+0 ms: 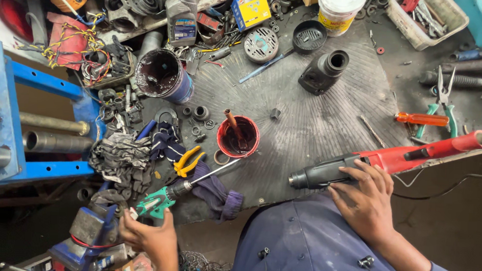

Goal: The person handles a red hammer drill and a teal cordless drill on a cluttered workbench. They plug in the hammer drill, use the cordless drill to remove a screw from the hammer drill, and then use a hammer to tap the chuck area. The person repeatedly inserts and removes the chuck and uses the cordless drill to drive the screw back in.

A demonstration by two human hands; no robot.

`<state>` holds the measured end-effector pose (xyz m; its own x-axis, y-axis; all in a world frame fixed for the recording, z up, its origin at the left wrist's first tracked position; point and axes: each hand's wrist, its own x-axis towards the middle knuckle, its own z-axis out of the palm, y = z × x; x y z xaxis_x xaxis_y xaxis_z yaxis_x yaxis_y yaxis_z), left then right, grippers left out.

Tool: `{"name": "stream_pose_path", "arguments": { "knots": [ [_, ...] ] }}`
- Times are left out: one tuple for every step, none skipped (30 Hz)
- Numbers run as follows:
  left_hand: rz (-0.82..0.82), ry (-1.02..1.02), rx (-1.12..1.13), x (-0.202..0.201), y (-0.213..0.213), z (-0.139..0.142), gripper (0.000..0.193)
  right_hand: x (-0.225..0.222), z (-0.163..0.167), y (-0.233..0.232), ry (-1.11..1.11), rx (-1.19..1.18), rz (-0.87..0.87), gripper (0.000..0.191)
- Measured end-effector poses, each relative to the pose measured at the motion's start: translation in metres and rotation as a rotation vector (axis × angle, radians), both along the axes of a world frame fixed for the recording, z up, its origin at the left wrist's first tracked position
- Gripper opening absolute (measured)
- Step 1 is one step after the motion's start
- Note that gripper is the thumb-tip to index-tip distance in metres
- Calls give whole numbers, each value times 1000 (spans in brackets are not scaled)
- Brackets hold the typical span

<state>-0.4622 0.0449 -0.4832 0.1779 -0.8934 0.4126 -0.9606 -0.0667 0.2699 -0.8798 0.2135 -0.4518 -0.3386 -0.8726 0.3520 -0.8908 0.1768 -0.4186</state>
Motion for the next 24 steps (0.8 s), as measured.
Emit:
{"name": "stream_pose_path", "arguments": {
  "knots": [
    [5, -146, -85, -10, 3, 6, 93, 4, -1, -1, -5, 3, 32, 17],
    [-104, -9, -121, -24, 4, 10, 83, 7, -2, 0, -10, 7, 63, 19],
    [-212, 130, -155, -38, 5, 15, 73, 11, -4, 1, -5, 21, 70, 22],
    [-321, 272, -190, -55, 6, 21, 63, 14, -5, 2, 2, 32, 74, 26],
    [-459, 260, -161, -74, 8, 25, 50, 17, -7, 3, 10, 44, 78, 29],
    [-594, 247, -131, -93, 12, 30, 37, 19, -8, 6, 18, 54, 67, 30],
    [-837, 312, -94, -112, 12, 33, 22, 20, -9, 8, 26, 64, 58, 31],
    [-998, 339, 51, -135, 17, 35, 23, 22, -10, 10, 34, 70, 48, 33],
    [-1170, 370, 137, -159, 18, 36, 30, 22, -11, 11, 30, 70, 43, 33],
    [-1254, 387, 174, -181, 20, 35, 35, 22, -12, 13, 27, 72, 37, 34],
    [-1339, 403, 209, -200, 22, 34, 40, 22, -13, 14, 26, 73, 30, 34],
    [-1400, 396, 208, -218, 23, 32, 42, 21, -13, 15, 30, 66, 31, 33],
    [-1462, 387, 203, -231, 22, 30, 44, 20, -13, 16, 37, 56, 31, 32],
    [-1487, 363, 170, -239, 22, 27, 43, 19, -13, 17, 44, 46, 31, 31],
    [-1510, 339, 133, -246, 23, 24, 41, 18, -14, 18, 39, 37, 37, 31],
    [-1533, 316, 97, -250, 23, 21, 40, 16, -14, 18, 33, 30, 44, 31],
    [-1548, 315, 87, -251, 23, 17, 37, 15, -14, 21, 25, 26, 50, 32],
    [-1563, 315, 78, -251, 22, 14, 33, 11, -14, 23, 15, 22, 47, 34],
    [-1578, 314, 67, -251, 21, 12, 30, 7, -14, 26, 5, 18, 44, 37],
    [-1545, 355, 89, -252, 20, 9, 28, 2, -14, 30, -8, 15, 41, 40],
    [-1507, 394, 116, -252, 18, 8, 27, -3, -14, 35, -3, -3, 7, 43],
    [-1466, 431, 139, -254, 17, 7, 26, -9, -13, 39, 4, -22, -23, 47],
    [-1372, 506, 196, -257, 13, 8, 35, -17, -13, 41, 13, -46, -52, 51],
    [-1271, 577, 254, -262, 9, 9, 45, -25, -12, 42, 33, -27, -49, 53]
  ]
}}
